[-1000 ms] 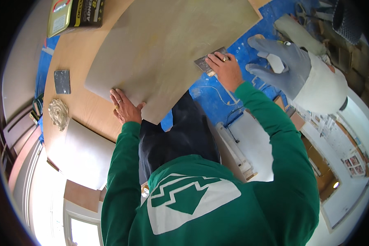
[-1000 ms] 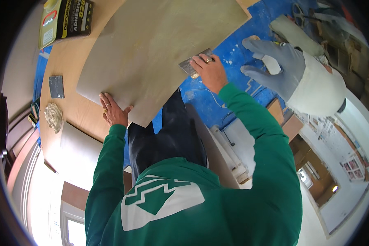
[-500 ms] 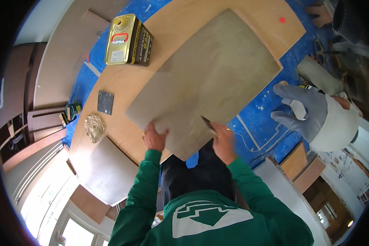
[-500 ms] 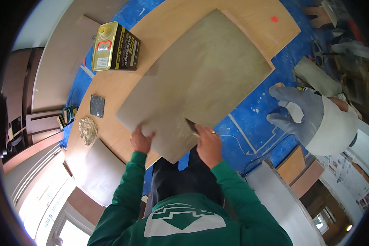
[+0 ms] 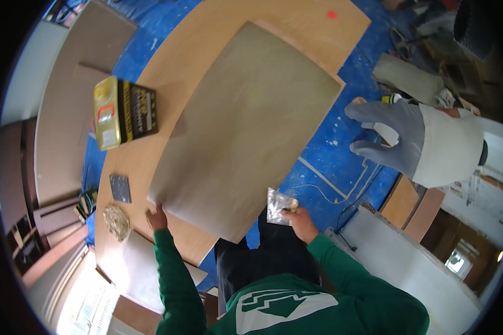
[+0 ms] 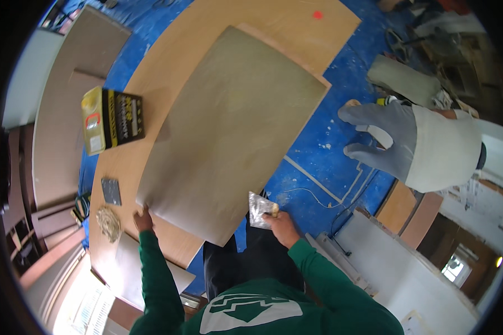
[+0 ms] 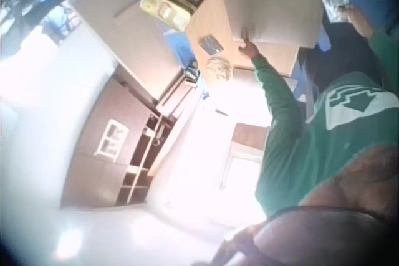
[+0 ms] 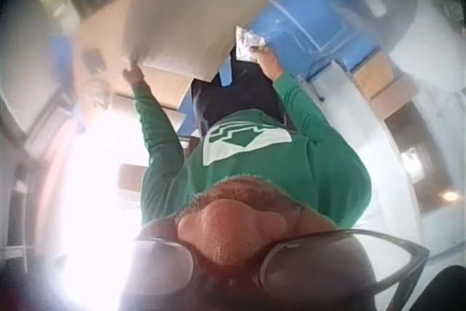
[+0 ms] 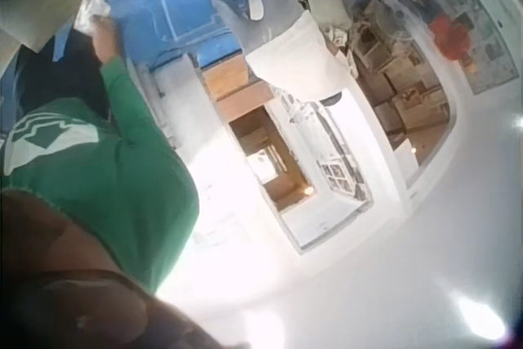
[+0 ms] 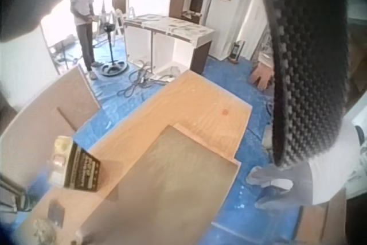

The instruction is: The person applies adhesive to a tile by pouring a liquid from a container onto the surface and then spreading it evenly with a metal scraper.

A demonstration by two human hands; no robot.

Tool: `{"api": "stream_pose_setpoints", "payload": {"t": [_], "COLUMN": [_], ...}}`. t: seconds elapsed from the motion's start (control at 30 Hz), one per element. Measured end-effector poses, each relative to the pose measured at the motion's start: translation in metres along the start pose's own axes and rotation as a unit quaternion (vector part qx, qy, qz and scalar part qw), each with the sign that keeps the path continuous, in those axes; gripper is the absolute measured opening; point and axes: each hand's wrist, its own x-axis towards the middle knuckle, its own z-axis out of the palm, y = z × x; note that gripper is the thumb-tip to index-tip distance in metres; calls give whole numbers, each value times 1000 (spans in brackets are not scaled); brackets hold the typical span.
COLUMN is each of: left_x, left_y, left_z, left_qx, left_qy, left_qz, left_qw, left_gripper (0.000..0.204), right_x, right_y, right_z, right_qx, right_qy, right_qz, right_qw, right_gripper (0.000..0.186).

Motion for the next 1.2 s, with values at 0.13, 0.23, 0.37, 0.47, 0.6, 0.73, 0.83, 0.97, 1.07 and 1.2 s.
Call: {"api": "stream_pose_setpoints", "payload": {"t": [0.13, 0.23, 0.37, 0.47, 0.6, 0.73, 0.83, 0.97, 1.07, 1.2], "left_x": [-98, -122, -130, -103, -145, -150, -156, -157, -129, -73], "left_y": [29, 56, 85, 53, 104, 119, 129, 109, 83, 173], "left_z": [15, 22, 23, 34, 69, 68, 72, 76, 66, 13], "left_qx": [-122, -278, -273, -355, -357, -326, -278, -71, 88, -53], "left_qy": [-152, -139, -164, -249, -205, -159, -145, -139, 8, 152], "left_qz": [-107, -180, -187, -206, -121, -109, -91, 39, 151, 265], "left_qw": [975, 933, 929, 877, 903, 926, 945, 987, 985, 951], "left_gripper": [85, 79, 76, 66, 65, 71, 70, 79, 94, 128], "right_x": [9, 16, 19, 37, 63, 58, 60, 58, 48, 33], "right_y": [-16, -25, -30, -23, -18, -28, -17, -6, -9, 16], "right_z": [8, 9, -4, -16, -44, -65, -68, -64, -63, -86], "right_qx": [12, 8, -20, -9, 96, 98, 204, 182, 174, 182], "right_qy": [-13, -18, 40, 57, 83, 35, 8, 0, -16, 4], "right_qz": [-4, -22, -24, -91, -117, -79, -81, -95, -88, -73], "right_qw": [1000, 1000, 999, 994, 985, 991, 976, 979, 981, 981], "right_gripper": [29, 30, 32, 33, 31, 30, 29, 31, 32, 32]}}
